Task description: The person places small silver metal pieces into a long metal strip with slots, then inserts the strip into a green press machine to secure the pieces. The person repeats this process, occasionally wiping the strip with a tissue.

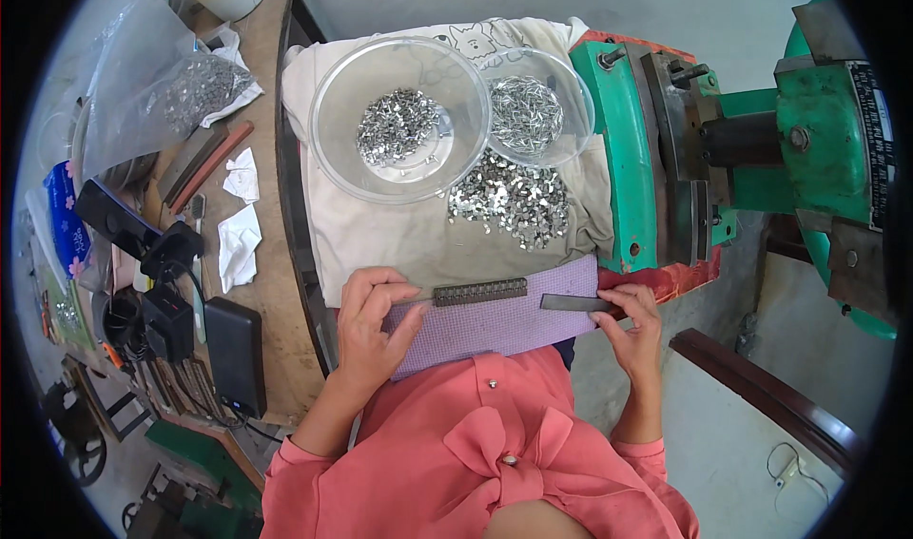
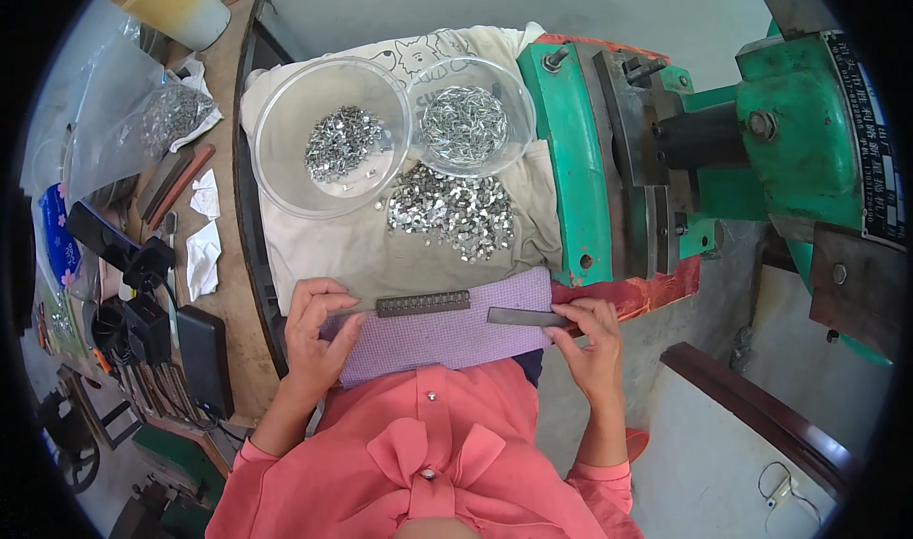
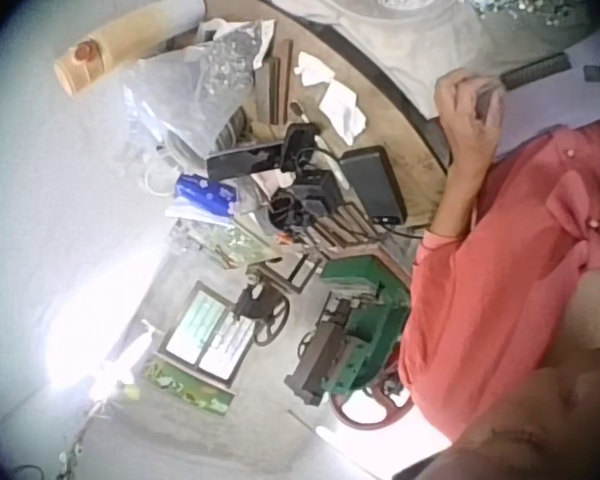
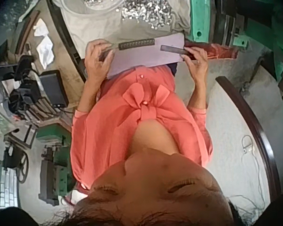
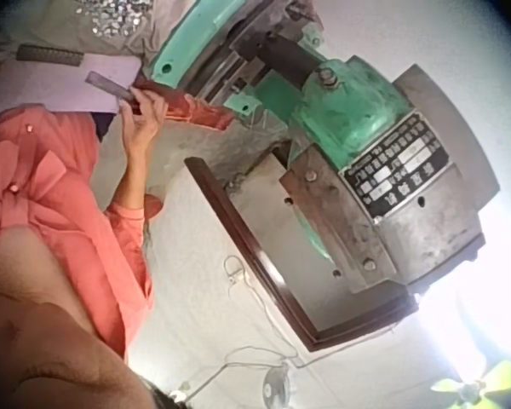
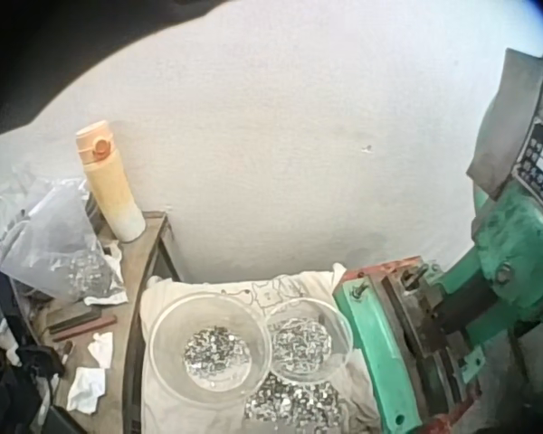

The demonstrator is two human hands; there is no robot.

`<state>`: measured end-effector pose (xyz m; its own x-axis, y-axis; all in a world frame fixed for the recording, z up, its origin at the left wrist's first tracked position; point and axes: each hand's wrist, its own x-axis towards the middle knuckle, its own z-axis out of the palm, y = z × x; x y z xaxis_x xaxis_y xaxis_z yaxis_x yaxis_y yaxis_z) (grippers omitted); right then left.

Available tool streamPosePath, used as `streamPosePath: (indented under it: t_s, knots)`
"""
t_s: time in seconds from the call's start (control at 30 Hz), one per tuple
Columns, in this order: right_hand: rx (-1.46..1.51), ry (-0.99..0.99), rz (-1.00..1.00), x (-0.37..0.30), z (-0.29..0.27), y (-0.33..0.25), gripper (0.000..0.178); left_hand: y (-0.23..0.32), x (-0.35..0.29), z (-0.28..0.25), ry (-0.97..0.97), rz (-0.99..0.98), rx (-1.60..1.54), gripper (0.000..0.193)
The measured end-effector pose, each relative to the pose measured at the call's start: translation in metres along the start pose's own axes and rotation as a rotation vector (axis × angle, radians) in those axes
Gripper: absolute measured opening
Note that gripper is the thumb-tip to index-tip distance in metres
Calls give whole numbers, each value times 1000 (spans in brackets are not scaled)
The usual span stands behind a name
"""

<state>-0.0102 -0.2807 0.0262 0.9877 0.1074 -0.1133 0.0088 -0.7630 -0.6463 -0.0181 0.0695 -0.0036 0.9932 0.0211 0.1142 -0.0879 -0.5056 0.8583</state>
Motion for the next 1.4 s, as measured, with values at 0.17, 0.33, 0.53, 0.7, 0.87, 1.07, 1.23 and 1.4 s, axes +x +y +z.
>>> streamPosePath:
  t_s: [0.17,0.33,0.53,0.7,0.87,1.07,1.23,1.4]
  knots:
    - [-55,-41,16,2,-4,-2,33,9,0,-1,43,-152,-73,14]
    - [-286,-49,-230,10,-5,-14,30,15,3,-3,-6,-212,-64,11]
    - [-215,-119,-198,7,-8,-23,31,14,6,-3,-42,-255,-75,8]
    - [-140,-96,-285,15,6,-47,32,19,6,-3,-53,-297,-81,8]
    - [-113,-118,-433,41,29,-72,32,23,10,-3,-88,-291,-22,11]
    - [-130,-198,-506,55,44,-82,31,21,6,3,-96,-226,88,15]
    - [-139,-219,-493,57,48,-85,31,23,8,6,-116,-206,139,15]
    - [-136,-230,-493,56,48,-84,32,26,9,8,-147,-209,167,14]
